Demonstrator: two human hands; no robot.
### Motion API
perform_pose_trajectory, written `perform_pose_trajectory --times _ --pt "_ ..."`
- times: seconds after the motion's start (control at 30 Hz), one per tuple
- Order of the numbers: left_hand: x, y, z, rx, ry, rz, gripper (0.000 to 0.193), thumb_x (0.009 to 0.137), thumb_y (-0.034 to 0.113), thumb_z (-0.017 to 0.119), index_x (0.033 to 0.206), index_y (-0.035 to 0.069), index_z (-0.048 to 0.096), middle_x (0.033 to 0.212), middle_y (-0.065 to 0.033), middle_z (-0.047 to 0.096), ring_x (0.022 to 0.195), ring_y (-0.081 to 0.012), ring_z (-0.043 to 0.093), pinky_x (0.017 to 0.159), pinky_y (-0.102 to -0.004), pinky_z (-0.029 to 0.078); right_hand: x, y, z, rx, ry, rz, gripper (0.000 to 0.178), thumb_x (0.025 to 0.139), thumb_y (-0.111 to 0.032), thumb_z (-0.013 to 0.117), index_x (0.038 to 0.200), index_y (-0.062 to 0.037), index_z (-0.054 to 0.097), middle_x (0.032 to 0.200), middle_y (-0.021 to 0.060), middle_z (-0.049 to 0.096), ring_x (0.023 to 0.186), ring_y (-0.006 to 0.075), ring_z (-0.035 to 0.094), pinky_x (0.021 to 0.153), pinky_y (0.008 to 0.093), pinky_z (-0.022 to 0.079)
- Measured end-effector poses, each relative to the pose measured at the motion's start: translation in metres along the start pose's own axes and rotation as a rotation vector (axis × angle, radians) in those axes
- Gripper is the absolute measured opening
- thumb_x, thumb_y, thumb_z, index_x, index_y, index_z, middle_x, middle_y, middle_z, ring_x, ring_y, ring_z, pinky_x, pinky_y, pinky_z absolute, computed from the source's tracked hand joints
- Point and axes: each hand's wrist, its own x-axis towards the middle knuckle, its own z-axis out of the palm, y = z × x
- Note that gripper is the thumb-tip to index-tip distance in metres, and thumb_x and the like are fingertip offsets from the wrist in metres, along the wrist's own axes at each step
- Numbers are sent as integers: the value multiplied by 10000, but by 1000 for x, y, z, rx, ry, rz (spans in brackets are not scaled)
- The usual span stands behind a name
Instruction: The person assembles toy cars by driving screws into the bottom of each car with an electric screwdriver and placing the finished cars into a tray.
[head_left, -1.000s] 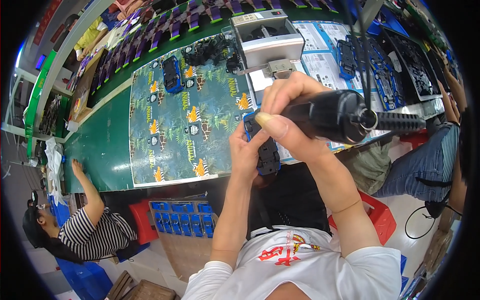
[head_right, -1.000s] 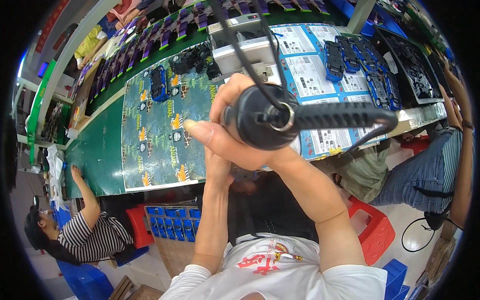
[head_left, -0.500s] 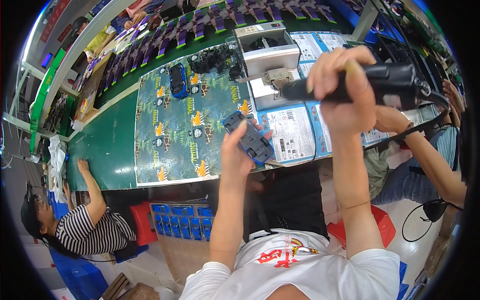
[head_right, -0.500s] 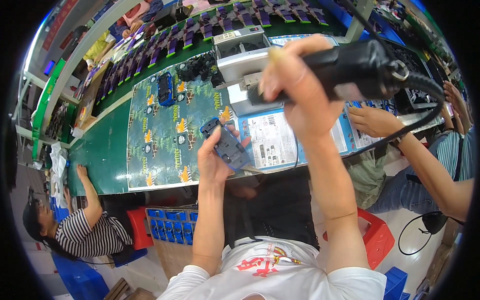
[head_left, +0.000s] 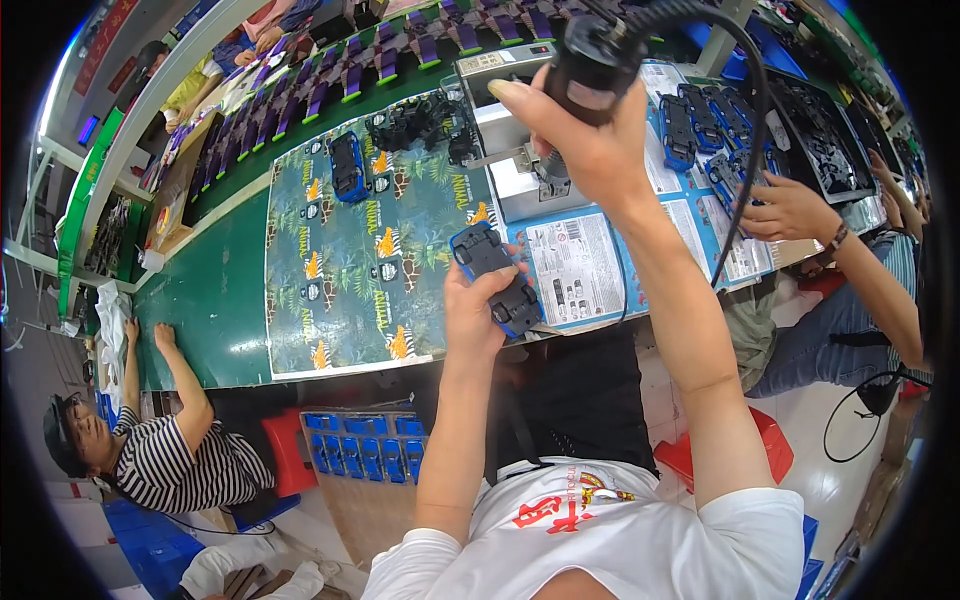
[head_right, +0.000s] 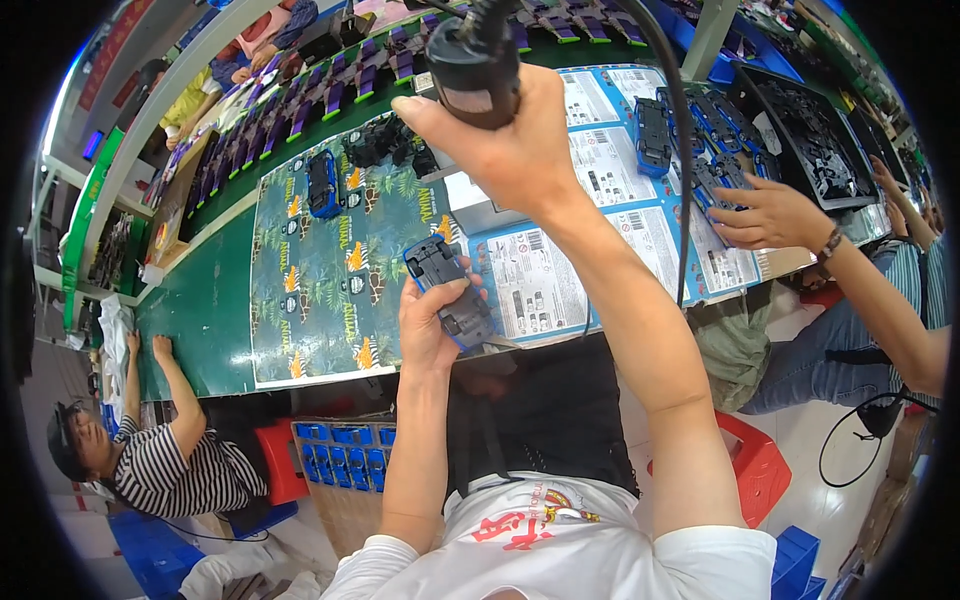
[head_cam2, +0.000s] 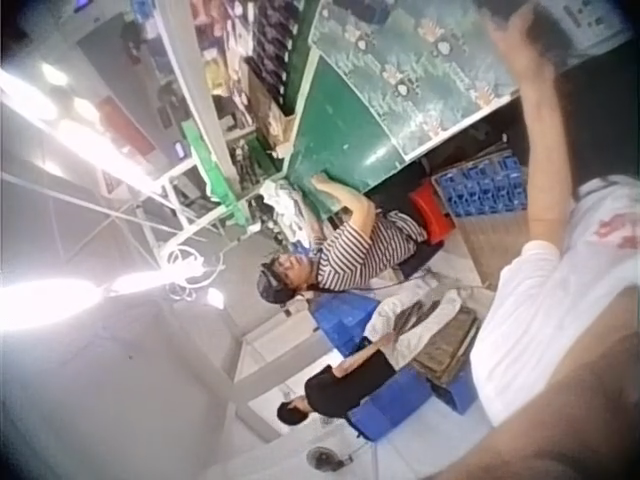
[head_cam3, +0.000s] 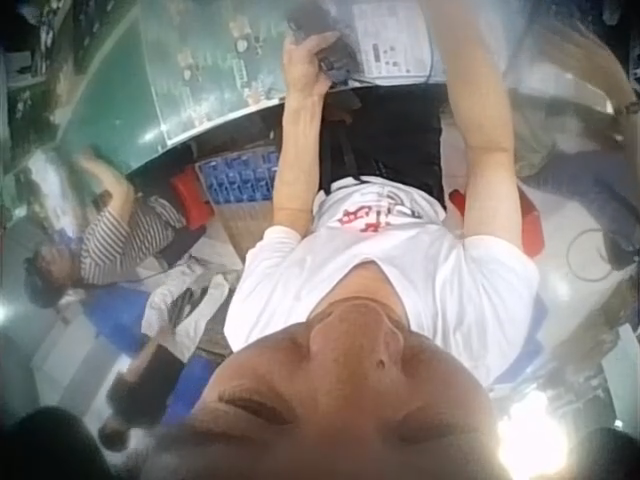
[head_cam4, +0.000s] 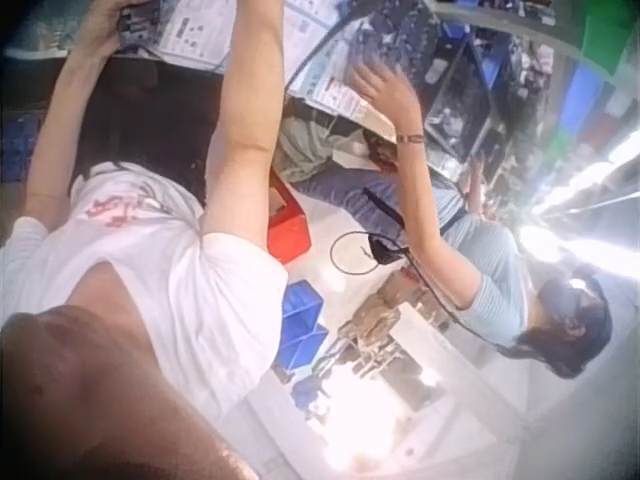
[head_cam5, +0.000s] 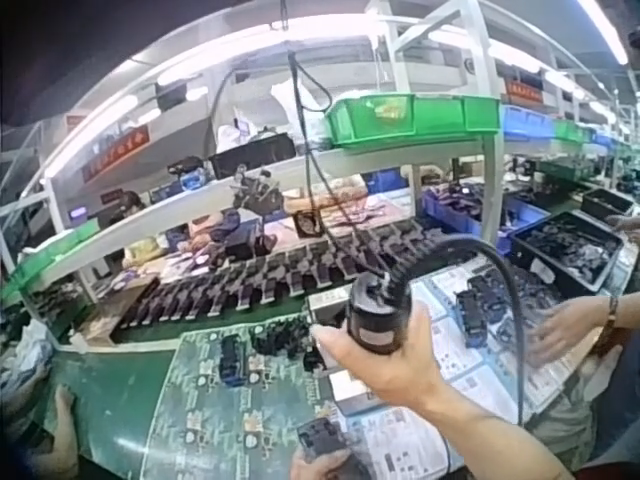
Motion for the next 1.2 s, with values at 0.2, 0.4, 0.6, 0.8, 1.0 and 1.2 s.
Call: perform_pose_trajectory --times 0.2,0.4,0.6,0.8,1.0,1.2 --pt "5 -2 -10 -55 15 17 412 783 -48 651 1174 15 538 1063 -119 637 875 -228 673 739 -400 592 -13 -15 -12 164 -41 230 208 852 -189 703 753 -46 589 555 5 501 440 101 466 458 253 371" --pt "0 5 -8 -78 -13 1 345 765 -48 651 1093 -1 552 985 -123 651 794 -221 681 684 -366 588 -75 -49 -21 615 -127 219 221 895 -237 570 865 -36 484 613 45 477 469 133 445 467 293 428" --pt "3 0 -8 -71 -13 10 339 768 -48 645 1091 -3 549 990 -127 653 807 -218 677 693 -364 588 -96 -48 -9 643 -121 290 191 869 -167 612 856 -19 492 624 72 502 487 149 473 488 297 448" --pt "2 0 -4 -146 0 -14 340 775 -49 616 1106 -17 547 983 -129 649 795 -229 675 688 -373 587 -109 -32 1 478 -162 304 200 836 -94 657 807 -24 472 602 83 499 479 155 471 473 295 440" --pt "6 6 -5 -143 86 -81 255 784 -26 620 1037 -30 587 898 -137 660 749 -226 673 677 -351 574 -108 -28 7 574 -172 278 255 802 -102 714 789 -28 470 604 75 501 513 154 496 471 270 432" --pt "6 8 2 -140 117 -74 239 794 -21 625 1031 -31 597 858 -127 664 730 -210 671 672 -340 566 -106 -37 6 397 -271 291 246 716 -80 752 751 -31 513 636 61 537 534 148 505 522 277 445"
